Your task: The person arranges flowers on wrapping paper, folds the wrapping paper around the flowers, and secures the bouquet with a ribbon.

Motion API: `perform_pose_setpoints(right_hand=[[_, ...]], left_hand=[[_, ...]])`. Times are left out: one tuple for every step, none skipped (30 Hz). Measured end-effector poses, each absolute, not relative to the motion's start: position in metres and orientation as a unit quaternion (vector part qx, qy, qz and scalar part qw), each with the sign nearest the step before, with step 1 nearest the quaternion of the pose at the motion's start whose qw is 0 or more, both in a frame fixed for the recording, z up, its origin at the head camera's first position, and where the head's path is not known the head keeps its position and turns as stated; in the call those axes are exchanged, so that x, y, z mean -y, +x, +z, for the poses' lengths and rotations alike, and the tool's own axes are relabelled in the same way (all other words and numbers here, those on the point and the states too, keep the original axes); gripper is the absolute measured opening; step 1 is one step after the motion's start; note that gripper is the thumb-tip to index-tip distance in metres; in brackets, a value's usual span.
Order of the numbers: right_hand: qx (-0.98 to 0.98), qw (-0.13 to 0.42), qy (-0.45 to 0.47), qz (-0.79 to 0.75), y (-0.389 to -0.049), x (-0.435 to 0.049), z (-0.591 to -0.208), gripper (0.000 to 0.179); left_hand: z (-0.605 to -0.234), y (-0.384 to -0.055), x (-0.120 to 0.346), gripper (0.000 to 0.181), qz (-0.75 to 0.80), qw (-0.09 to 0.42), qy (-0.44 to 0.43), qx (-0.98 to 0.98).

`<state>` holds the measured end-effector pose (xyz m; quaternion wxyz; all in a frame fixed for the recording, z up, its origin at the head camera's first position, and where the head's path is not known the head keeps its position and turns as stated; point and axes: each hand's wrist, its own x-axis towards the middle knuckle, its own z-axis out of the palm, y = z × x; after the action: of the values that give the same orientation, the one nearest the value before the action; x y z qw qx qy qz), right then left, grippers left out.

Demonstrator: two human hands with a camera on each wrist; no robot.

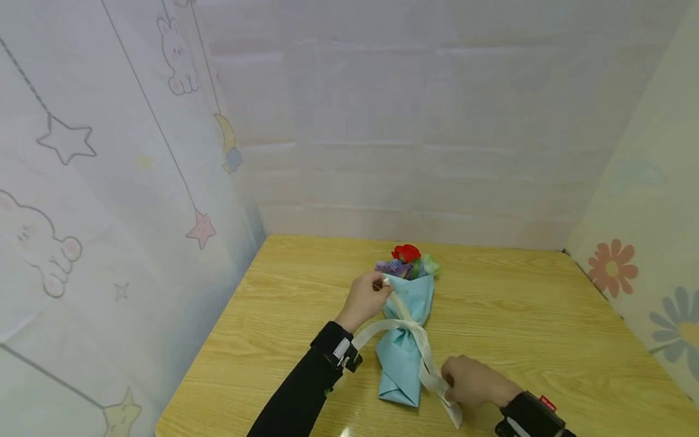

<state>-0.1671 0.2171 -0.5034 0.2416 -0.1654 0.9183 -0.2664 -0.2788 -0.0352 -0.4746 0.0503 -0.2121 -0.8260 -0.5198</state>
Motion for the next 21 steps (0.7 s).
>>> perform_pose_setpoints(right_hand=[[-0.910, 0.239, -0.172, -0.291, -0.171, -0.222, -0.502, 0.017], [-0.901, 0.238, -0.175, -0.317, -0.176, -0.228, -0.500, 0.015], [-0.892, 0.237, -0.171, -0.346, -0.182, -0.235, -0.496, 0.013], [-0.885, 0.234, -0.163, -0.368, -0.189, -0.242, -0.490, 0.010], [-0.879, 0.228, -0.154, -0.389, -0.195, -0.250, -0.484, 0.008], [-0.872, 0.227, -0.137, -0.411, -0.202, -0.259, -0.478, 0.008], [-0.868, 0.218, -0.122, -0.429, -0.209, -0.269, -0.473, 0.011], [-0.862, 0.211, -0.105, -0.449, -0.216, -0.279, -0.469, 0.017], [-0.854, 0.205, -0.090, -0.470, -0.222, -0.288, -0.467, 0.022], [-0.846, 0.199, -0.077, -0.489, -0.227, -0.297, -0.466, 0.027], [-0.834, 0.195, -0.063, -0.512, -0.231, -0.306, -0.468, 0.032], [-0.819, 0.194, -0.046, -0.539, -0.235, -0.312, -0.472, 0.036], [-0.802, 0.193, -0.032, -0.564, -0.237, -0.318, -0.476, 0.039], [-0.787, 0.196, -0.021, -0.585, -0.238, -0.323, -0.482, 0.041], [-0.773, 0.199, -0.010, -0.602, -0.238, -0.327, -0.489, 0.043], [-0.763, 0.202, 0.000, -0.614, -0.238, -0.330, -0.496, 0.044], [-0.754, 0.205, 0.014, -0.623, -0.237, -0.333, -0.502, 0.044], [-0.751, 0.207, 0.027, -0.627, -0.236, -0.335, -0.509, 0.042], [-0.751, 0.206, 0.043, -0.625, -0.235, -0.337, -0.514, 0.040], [-0.756, 0.204, 0.062, -0.619, -0.234, -0.339, -0.519, 0.037], [-0.760, 0.198, 0.086, -0.613, -0.233, -0.340, -0.522, 0.032]], left_hand=[[-0.476, -0.279, 0.038, 0.016, -0.520, 0.050, -0.210, 0.827], [-0.477, -0.280, 0.041, 0.017, -0.519, 0.048, -0.208, 0.827], [-0.478, -0.281, 0.044, 0.016, -0.519, 0.046, -0.203, 0.829], [-0.479, -0.282, 0.047, 0.017, -0.518, 0.044, -0.198, 0.831], [-0.480, -0.283, 0.051, 0.017, -0.518, 0.039, -0.193, 0.833], [-0.481, -0.284, 0.055, 0.017, -0.517, 0.034, -0.190, 0.834], [-0.483, -0.286, 0.059, 0.017, -0.517, 0.028, -0.184, 0.836], [-0.486, -0.287, 0.063, 0.017, -0.520, 0.021, -0.177, 0.835], [-0.489, -0.289, 0.067, 0.015, -0.524, 0.013, -0.169, 0.834], [-0.492, -0.290, 0.071, 0.015, -0.531, 0.004, -0.162, 0.832], [-0.496, -0.291, 0.075, 0.013, -0.541, -0.006, -0.153, 0.827], [-0.500, -0.291, 0.079, 0.012, -0.549, -0.015, -0.144, 0.823], [-0.504, -0.292, 0.082, 0.011, -0.557, -0.025, -0.133, 0.819], [-0.508, -0.292, 0.086, 0.009, -0.566, -0.034, -0.124, 0.814], [-0.512, -0.292, 0.089, 0.008, -0.575, -0.045, -0.115, 0.809], [-0.516, -0.292, 0.092, 0.008, -0.579, -0.055, -0.108, 0.806], [-0.521, -0.292, 0.095, 0.008, -0.581, -0.063, -0.103, 0.805], [-0.525, -0.293, 0.098, 0.008, -0.580, -0.067, -0.098, 0.806], [-0.530, -0.293, 0.101, 0.008, -0.573, -0.067, -0.095, 0.811], [-0.535, -0.293, 0.105, 0.009, -0.564, -0.067, -0.089, 0.818], [-0.538, -0.294, 0.109, 0.009, -0.553, -0.066, -0.085, 0.826]])
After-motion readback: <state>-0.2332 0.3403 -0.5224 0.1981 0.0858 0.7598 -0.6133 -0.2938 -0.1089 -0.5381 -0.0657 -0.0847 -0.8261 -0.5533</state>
